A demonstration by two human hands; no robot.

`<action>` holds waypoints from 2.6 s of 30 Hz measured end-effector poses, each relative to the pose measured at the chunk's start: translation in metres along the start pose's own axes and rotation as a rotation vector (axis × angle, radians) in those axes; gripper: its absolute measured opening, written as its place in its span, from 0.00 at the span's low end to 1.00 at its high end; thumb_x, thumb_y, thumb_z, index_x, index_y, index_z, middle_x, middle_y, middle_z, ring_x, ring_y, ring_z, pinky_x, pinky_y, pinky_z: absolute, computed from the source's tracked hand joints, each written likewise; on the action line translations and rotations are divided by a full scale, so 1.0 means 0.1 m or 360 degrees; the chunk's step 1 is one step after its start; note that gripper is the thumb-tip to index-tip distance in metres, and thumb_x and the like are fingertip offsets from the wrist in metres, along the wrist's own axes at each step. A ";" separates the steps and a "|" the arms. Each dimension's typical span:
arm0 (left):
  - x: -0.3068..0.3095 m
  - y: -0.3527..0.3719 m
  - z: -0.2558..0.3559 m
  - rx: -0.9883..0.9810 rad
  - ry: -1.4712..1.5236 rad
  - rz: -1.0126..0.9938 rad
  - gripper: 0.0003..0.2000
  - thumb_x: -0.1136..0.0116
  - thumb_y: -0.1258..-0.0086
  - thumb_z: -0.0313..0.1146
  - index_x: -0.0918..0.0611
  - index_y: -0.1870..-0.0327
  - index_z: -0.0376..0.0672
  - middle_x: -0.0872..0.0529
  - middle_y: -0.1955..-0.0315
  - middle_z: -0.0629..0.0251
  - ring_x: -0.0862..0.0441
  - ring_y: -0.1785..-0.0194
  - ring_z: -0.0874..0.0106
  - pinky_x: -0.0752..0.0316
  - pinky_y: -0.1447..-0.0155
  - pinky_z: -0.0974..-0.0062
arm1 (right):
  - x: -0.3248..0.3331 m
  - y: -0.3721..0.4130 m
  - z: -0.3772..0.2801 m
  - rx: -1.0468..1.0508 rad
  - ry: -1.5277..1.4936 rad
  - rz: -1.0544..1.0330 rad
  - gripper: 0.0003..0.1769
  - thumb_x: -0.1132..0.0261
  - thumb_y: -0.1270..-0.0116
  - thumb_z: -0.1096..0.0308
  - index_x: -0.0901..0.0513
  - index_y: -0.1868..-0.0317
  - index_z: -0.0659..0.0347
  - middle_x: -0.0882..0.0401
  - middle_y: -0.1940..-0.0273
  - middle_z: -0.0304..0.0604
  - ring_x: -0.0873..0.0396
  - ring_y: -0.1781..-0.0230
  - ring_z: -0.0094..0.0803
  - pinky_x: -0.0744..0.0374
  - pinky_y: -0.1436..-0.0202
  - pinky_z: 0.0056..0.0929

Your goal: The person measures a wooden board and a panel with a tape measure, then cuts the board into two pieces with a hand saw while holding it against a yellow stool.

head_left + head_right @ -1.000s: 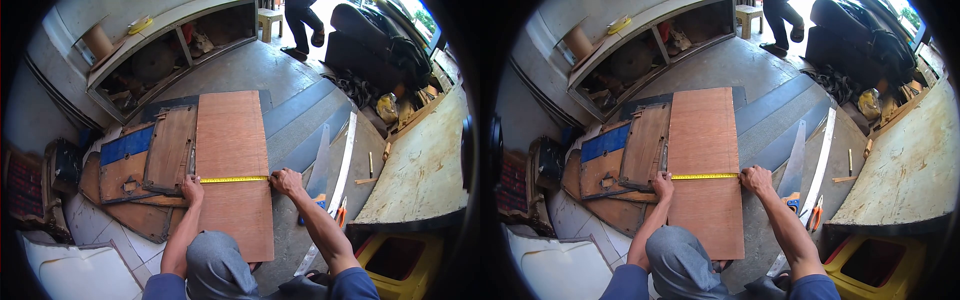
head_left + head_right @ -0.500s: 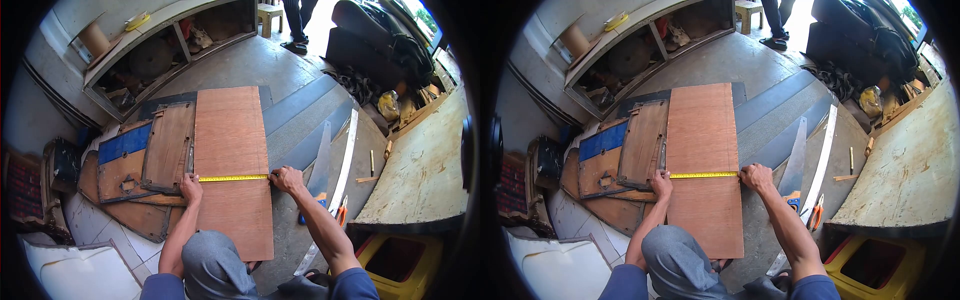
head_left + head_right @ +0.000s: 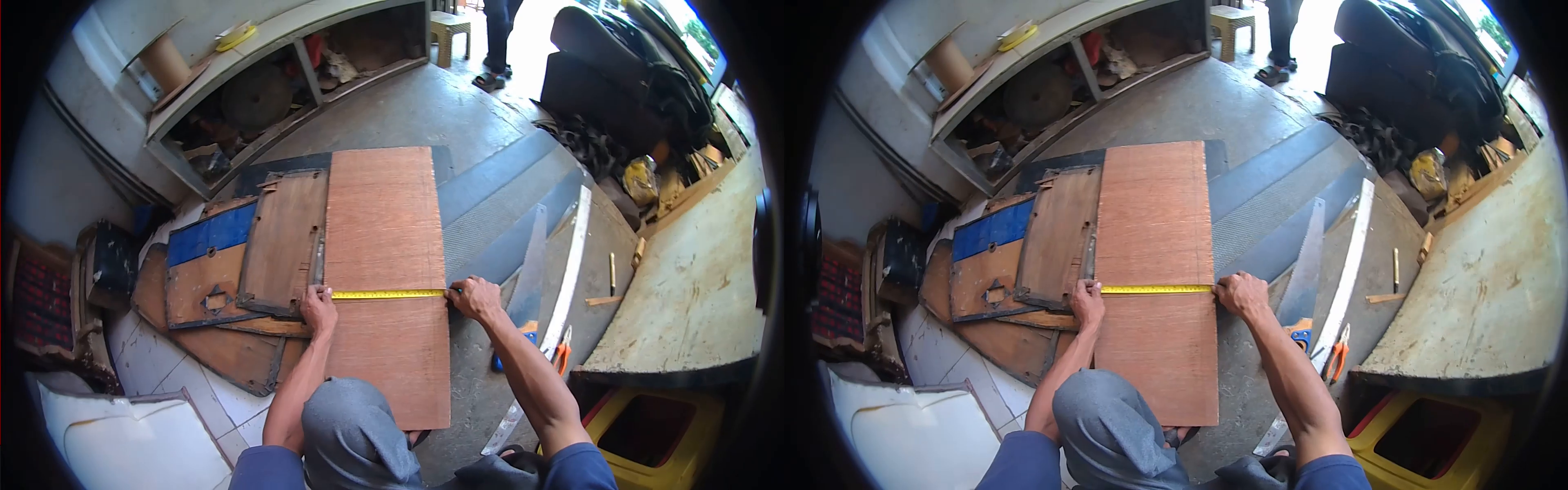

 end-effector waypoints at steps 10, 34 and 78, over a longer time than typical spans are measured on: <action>0.66 -0.26 -0.54 0.1489 0.0727 0.0471 0.26 0.38 0.27 0.37 0.31 0.35 0.32 0.26 0.35 0.44 0.26 0.32 0.55 0.29 0.30 0.57 | 0.30 0.24 -0.08 0.0008 -0.0093 -0.0058 0.22 0.38 0.31 0.41 0.08 0.51 0.43 0.13 0.53 0.49 0.15 0.49 0.48 0.19 0.47 0.45; 1.45 1.54 0.18 0.1664 0.1605 -0.1375 0.21 0.41 0.23 0.44 0.22 0.35 0.43 0.14 0.45 0.61 0.18 0.41 0.69 0.22 0.36 0.65 | 0.52 0.44 -0.41 0.0041 -0.0649 0.0025 0.26 0.36 0.32 0.40 0.09 0.51 0.52 0.12 0.70 0.48 0.12 0.67 0.41 0.19 0.58 0.41; 1.67 2.36 0.68 0.1332 0.1804 -0.1974 0.20 0.49 0.21 0.47 0.18 0.44 0.39 0.15 0.44 0.60 0.19 0.45 0.71 0.27 0.39 0.68 | -0.46 1.55 0.38 -0.0382 -0.0421 -0.0424 0.28 0.41 0.31 0.38 0.11 0.45 0.47 0.12 0.58 0.57 0.13 0.54 0.53 0.18 0.49 0.48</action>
Point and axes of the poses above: each hand's wrist, its own y-axis away from the middle knuckle, its own x-axis out of the back of the hand, z = x × y, the point moved 1 cm from there along -y, towards the middle knuckle
